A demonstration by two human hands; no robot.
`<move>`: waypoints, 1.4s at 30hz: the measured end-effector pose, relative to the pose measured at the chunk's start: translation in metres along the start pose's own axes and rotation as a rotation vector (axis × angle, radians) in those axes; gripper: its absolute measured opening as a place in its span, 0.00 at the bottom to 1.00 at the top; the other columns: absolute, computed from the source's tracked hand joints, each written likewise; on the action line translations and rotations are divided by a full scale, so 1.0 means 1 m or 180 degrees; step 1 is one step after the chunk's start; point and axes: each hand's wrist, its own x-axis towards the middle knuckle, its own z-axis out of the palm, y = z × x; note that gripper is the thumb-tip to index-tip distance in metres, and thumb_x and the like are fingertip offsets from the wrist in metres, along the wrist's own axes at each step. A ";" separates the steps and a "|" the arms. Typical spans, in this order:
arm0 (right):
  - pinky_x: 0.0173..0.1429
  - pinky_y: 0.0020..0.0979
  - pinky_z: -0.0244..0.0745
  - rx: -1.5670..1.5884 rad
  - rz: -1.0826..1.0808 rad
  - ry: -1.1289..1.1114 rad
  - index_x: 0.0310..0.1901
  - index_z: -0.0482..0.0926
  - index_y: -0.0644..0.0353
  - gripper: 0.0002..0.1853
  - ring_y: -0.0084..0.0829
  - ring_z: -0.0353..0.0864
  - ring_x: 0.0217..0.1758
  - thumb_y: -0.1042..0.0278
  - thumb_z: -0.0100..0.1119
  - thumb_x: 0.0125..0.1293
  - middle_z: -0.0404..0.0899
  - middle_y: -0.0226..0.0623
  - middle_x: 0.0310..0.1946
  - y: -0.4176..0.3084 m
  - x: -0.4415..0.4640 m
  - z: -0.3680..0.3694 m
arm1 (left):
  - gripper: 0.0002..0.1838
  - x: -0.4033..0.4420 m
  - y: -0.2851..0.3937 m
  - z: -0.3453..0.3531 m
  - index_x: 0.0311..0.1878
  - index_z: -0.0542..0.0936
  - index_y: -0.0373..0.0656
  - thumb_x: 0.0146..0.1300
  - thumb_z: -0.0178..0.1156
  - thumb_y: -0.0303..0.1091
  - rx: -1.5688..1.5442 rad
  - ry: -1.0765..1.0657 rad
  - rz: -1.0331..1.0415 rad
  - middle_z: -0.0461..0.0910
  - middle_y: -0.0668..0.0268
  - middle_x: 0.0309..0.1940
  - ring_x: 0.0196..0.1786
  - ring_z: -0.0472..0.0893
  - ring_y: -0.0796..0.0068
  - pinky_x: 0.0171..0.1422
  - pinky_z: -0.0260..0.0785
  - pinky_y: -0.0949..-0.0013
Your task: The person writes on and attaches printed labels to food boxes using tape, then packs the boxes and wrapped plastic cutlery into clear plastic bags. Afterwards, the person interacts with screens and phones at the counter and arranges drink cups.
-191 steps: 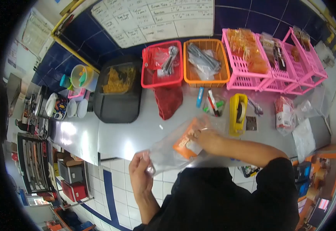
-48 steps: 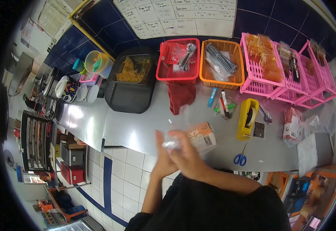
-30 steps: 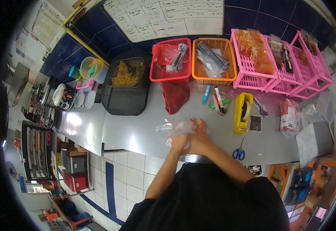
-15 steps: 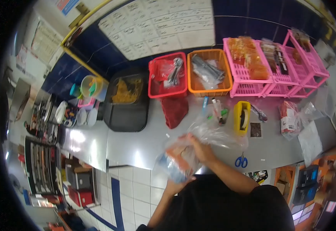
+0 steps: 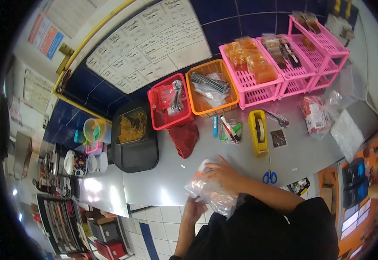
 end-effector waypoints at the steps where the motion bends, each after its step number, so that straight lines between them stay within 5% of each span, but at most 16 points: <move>1: 0.80 0.62 0.33 0.0024 0.0037 0.0041 0.58 0.82 0.41 0.25 0.34 0.63 0.76 0.69 0.63 0.56 0.80 0.32 0.59 0.009 -0.006 0.008 | 0.28 -0.001 0.006 -0.001 0.59 0.73 0.44 0.73 0.47 0.59 -0.0084 0.0569 0.0318 0.80 0.61 0.31 0.23 0.74 0.74 0.31 0.70 0.71; 3: 0.81 0.59 0.37 -0.0393 0.0400 0.0139 0.58 0.82 0.44 0.26 0.34 0.68 0.73 0.72 0.62 0.55 0.80 0.32 0.59 0.028 -0.015 0.022 | 0.23 0.006 0.028 0.005 0.59 0.73 0.42 0.74 0.51 0.51 0.0388 0.1239 0.1248 0.80 0.59 0.30 0.23 0.75 0.74 0.31 0.72 0.72; 8: 0.80 0.56 0.44 0.0055 0.0436 0.0980 0.59 0.81 0.53 0.26 0.34 0.71 0.70 0.71 0.63 0.55 0.80 0.34 0.58 0.048 -0.034 0.054 | 0.15 0.026 0.092 0.103 0.47 0.83 0.36 0.72 0.59 0.40 0.2345 0.0835 0.2631 0.80 0.64 0.28 0.26 0.76 0.79 0.30 0.69 0.72; 12: 0.76 0.55 0.51 -0.0350 0.0313 0.1494 0.63 0.76 0.57 0.31 0.44 0.69 0.68 0.63 0.68 0.55 0.73 0.44 0.61 0.049 -0.040 0.054 | 0.14 0.088 0.122 0.178 0.39 0.85 0.37 0.66 0.61 0.40 0.4004 0.0526 0.3519 0.85 0.53 0.36 0.37 0.86 0.58 0.42 0.77 0.58; 13: 0.76 0.55 0.51 -0.0349 0.0320 0.1520 0.63 0.76 0.57 0.31 0.44 0.69 0.68 0.63 0.68 0.55 0.73 0.44 0.61 0.045 -0.041 0.052 | 0.14 0.102 0.126 0.195 0.39 0.85 0.37 0.66 0.61 0.40 0.4028 0.0512 0.3527 0.85 0.53 0.36 0.37 0.86 0.58 0.42 0.77 0.58; 15: 0.67 0.53 0.58 -0.0560 0.1581 0.1844 0.66 0.71 0.60 0.39 0.51 0.67 0.61 0.56 0.72 0.53 0.67 0.49 0.58 0.031 -0.043 0.046 | 0.19 0.126 0.129 0.222 0.45 0.85 0.37 0.61 0.63 0.44 0.5308 0.0986 0.2647 0.86 0.49 0.37 0.41 0.87 0.50 0.47 0.78 0.53; 18: 0.58 0.49 0.60 -0.0799 0.2057 0.1779 0.65 0.70 0.64 0.42 0.52 0.66 0.56 0.51 0.73 0.51 0.65 0.50 0.53 0.035 -0.044 0.045 | 0.22 0.144 0.129 0.244 0.47 0.84 0.37 0.59 0.62 0.45 0.5841 0.1450 0.1894 0.85 0.46 0.43 0.47 0.85 0.47 0.53 0.77 0.50; 22: 0.56 0.50 0.60 -0.0653 0.2302 0.1793 0.57 0.74 0.66 0.36 0.50 0.66 0.56 0.52 0.73 0.49 0.68 0.47 0.49 0.036 -0.046 0.042 | 0.22 0.151 0.136 0.250 0.48 0.83 0.36 0.57 0.61 0.45 0.5905 0.1383 0.1475 0.84 0.44 0.46 0.51 0.84 0.45 0.56 0.77 0.50; 27: 0.52 0.45 0.68 -0.0523 0.1375 0.1186 0.46 0.78 0.64 0.26 0.43 0.78 0.47 0.58 0.72 0.47 0.74 0.44 0.46 0.050 -0.057 0.047 | 0.21 0.144 0.147 0.245 0.46 0.83 0.38 0.57 0.60 0.44 0.5865 0.1519 0.1601 0.84 0.44 0.46 0.51 0.84 0.44 0.56 0.77 0.49; 34: 0.50 0.41 0.80 0.0624 0.0824 0.0878 0.52 0.79 0.59 0.28 0.45 0.82 0.45 0.64 0.72 0.46 0.76 0.42 0.46 0.033 -0.068 0.023 | 0.19 0.108 0.160 0.204 0.47 0.85 0.39 0.59 0.60 0.43 0.5874 0.1178 0.1885 0.86 0.47 0.40 0.44 0.87 0.50 0.50 0.79 0.53; 36: 0.51 0.40 0.80 0.0769 0.0397 0.1116 0.55 0.79 0.58 0.28 0.44 0.82 0.44 0.67 0.70 0.49 0.75 0.41 0.44 0.036 -0.073 0.019 | 0.15 0.096 0.155 0.177 0.46 0.85 0.40 0.61 0.61 0.38 0.4962 0.0229 0.2021 0.86 0.50 0.38 0.41 0.87 0.52 0.46 0.78 0.53; 39: 0.51 0.39 0.80 0.0764 0.0344 0.1029 0.55 0.80 0.55 0.24 0.43 0.81 0.48 0.69 0.67 0.53 0.76 0.40 0.45 0.037 -0.075 0.016 | 0.13 0.081 0.125 0.137 0.47 0.85 0.39 0.61 0.62 0.33 0.3672 -0.0172 0.1857 0.86 0.53 0.34 0.36 0.86 0.54 0.42 0.77 0.58; 42: 0.54 0.38 0.77 0.0559 0.0590 0.0496 0.54 0.82 0.49 0.21 0.41 0.81 0.50 0.66 0.64 0.56 0.76 0.38 0.46 0.027 -0.074 -0.003 | 0.11 0.053 0.085 0.123 0.45 0.85 0.39 0.59 0.63 0.28 0.3996 0.0224 0.2565 0.86 0.56 0.33 0.34 0.85 0.56 0.42 0.77 0.61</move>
